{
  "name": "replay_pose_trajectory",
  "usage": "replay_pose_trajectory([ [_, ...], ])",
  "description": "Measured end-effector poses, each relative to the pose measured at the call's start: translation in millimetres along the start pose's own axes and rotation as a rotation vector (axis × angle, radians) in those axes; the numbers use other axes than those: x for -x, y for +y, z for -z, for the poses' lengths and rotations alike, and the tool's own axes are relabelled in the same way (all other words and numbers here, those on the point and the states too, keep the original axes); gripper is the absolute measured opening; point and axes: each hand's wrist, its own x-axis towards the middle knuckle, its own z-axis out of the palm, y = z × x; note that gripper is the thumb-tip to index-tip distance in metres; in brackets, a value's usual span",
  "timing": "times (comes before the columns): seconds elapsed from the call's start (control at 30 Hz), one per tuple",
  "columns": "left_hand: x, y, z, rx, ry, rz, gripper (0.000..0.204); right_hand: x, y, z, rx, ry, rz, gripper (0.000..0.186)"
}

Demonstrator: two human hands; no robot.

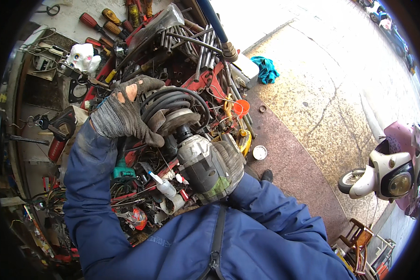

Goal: The person uses a cordless drill to remove a bolt from a circular metal part, then places the drill on a shelf. They move a red step stool aside and retrieve a power tool from a shelf, placing it back. The person continues to handle various tools and parts on the workbench.

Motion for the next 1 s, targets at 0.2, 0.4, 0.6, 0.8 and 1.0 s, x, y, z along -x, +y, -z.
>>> replay_pose_trajectory([
  [0.2,1.2,2.8,-0.1,-0.356,0.068,-0.102,0.11,0.6,-3.0,10.5,0.128,0.056,0.045,0.05],
  [0.4,0.1,-7.3,-2.5,-0.099,0.055,-0.086,0.116,5.2,10.3,-11.2,-0.337,0.022,-0.202,0.052],
  [0.6,0.6,-4.4,-0.5,-0.359,0.056,-0.11,0.114,2.1,7.9,3.3,0.13,0.022,0.08,0.051],
  [0.8,-0.1,2.1,-1.3,-0.341,0.086,-0.173,0.111,-9.5,-13.4,33.0,0.203,0.128,0.144,0.051],
  [1.0,-1.3,-0.5,-0.8,-0.321,0.053,-0.094,0.11,-10.9,-13.6,21.1,-0.478,0.044,-0.307,0.053],
])
